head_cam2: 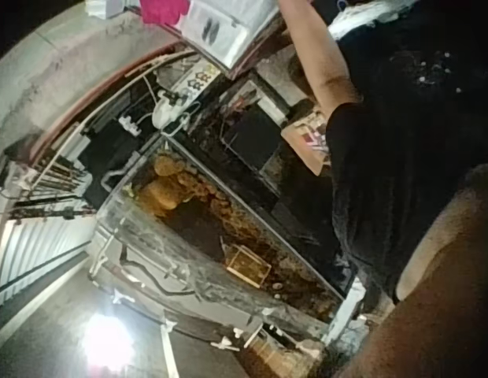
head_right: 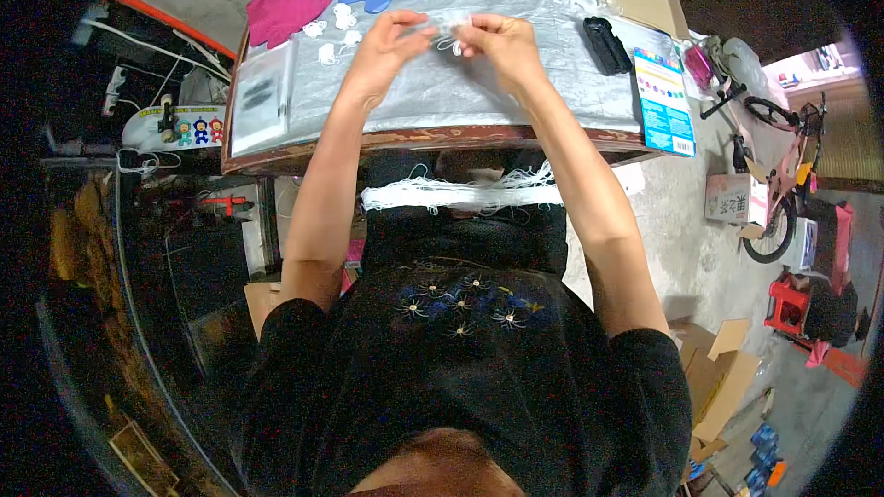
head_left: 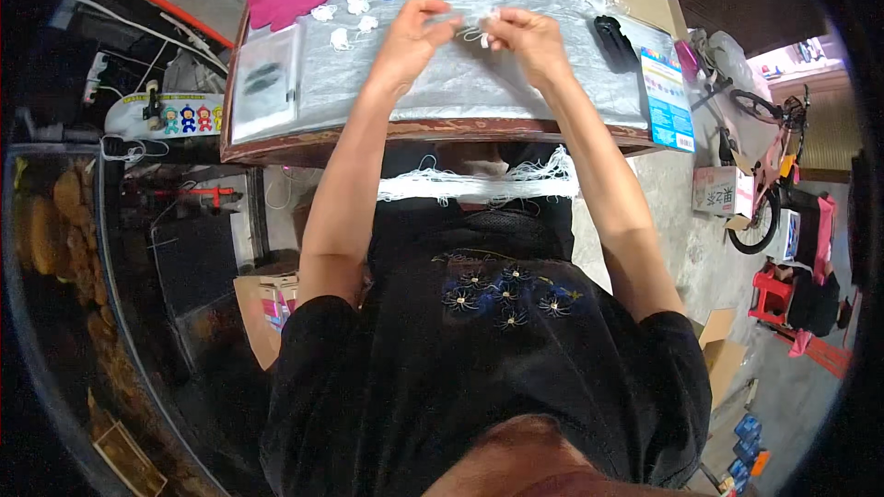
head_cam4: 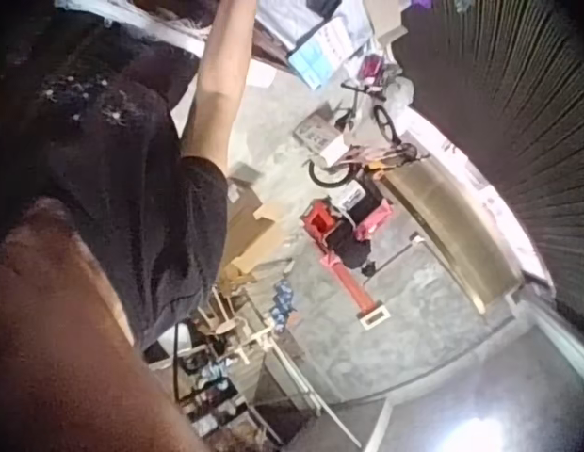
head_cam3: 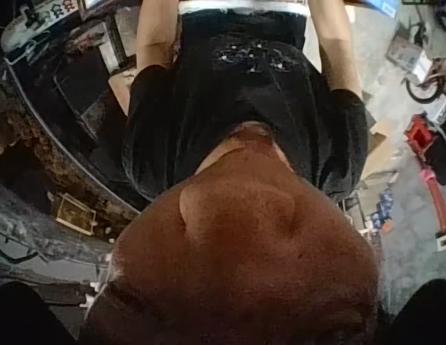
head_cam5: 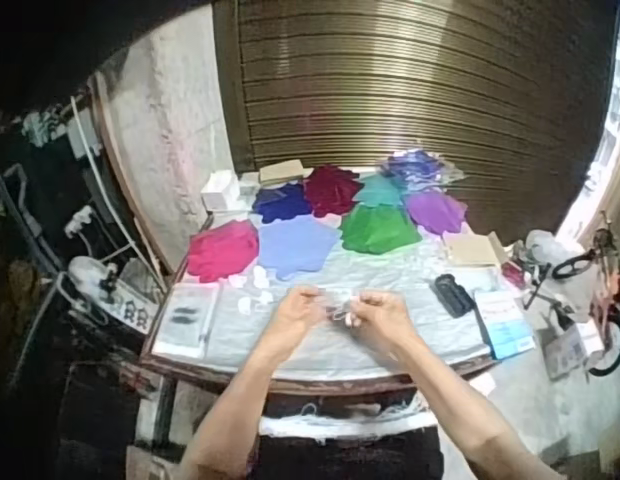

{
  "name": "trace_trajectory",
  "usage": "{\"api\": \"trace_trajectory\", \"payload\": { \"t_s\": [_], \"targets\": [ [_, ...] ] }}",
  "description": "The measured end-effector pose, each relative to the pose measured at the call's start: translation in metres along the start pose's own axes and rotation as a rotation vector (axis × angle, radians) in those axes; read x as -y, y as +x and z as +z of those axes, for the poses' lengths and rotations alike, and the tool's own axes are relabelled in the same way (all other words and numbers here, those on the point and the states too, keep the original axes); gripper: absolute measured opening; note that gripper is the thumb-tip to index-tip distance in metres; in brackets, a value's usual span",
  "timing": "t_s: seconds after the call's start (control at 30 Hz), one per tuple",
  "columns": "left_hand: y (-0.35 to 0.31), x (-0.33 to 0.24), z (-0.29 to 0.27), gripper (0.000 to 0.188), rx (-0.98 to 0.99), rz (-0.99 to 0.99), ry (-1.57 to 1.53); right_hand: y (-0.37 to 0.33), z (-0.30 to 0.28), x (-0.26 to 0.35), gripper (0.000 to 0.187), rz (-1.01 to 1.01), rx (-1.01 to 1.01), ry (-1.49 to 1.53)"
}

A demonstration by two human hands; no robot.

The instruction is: Sorting and stacking various colored plastic sheets on a workbench.

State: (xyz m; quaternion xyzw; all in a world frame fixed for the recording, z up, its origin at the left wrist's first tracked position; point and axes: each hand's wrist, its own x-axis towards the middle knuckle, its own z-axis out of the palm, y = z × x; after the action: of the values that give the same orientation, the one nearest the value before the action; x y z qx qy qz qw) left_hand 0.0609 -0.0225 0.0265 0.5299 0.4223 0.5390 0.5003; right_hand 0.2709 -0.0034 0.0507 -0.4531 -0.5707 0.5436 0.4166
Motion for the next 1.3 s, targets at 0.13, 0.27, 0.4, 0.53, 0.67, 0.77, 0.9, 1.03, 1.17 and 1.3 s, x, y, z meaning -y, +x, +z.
{"api": "trace_trajectory", "payload": {
  "t_s": [0.13,0.27,0.4,0.53,0.67,0.77,0.9,1.03,1.17,1.3],
  "targets": [
    [-0.022,-0.015,0.007,0.065,-0.282,-0.058,-0.209,-0.018,0.007,0.04,0.016,0.032,0.117,0.588],
    [-0.044,-0.045,0.046,0.088,0.019,-0.468,-0.939,-0.052,0.025,0.066,0.011,0.057,0.138,0.565],
    [-0.048,-0.069,0.063,0.084,0.125,-0.37,-1.073,-0.071,0.032,0.059,0.016,-0.215,0.039,-0.204],
    [-0.045,-0.057,0.069,0.082,0.155,-0.298,-0.923,-0.082,0.036,0.051,0.02,-0.709,0.023,-0.761],
    [-0.048,-0.053,0.071,0.079,0.164,-0.228,-0.815,-0.086,0.043,0.052,0.021,-0.6,0.012,-0.576],
    [-0.052,-0.056,0.077,0.077,0.034,-0.275,-0.765,-0.084,0.045,0.047,0.019,-0.442,-0.104,-0.36],
    [-0.053,-0.058,0.071,0.075,-0.044,-0.273,-0.833,-0.084,0.047,0.039,0.022,-0.644,-0.047,-0.453],
    [-0.061,-0.086,0.07,0.076,-0.05,-0.441,-0.999,-0.08,0.043,0.042,0.026,-0.72,-0.135,-0.401],
    [-0.048,-0.058,0.065,0.076,0.043,-0.386,-1.072,-0.072,0.031,0.04,0.026,-0.948,-0.021,-0.798],
    [-0.041,-0.052,0.063,0.073,0.034,-0.272,-0.965,-0.078,0.022,0.057,0.027,-0.813,0.101,-0.617]
  ]
}}
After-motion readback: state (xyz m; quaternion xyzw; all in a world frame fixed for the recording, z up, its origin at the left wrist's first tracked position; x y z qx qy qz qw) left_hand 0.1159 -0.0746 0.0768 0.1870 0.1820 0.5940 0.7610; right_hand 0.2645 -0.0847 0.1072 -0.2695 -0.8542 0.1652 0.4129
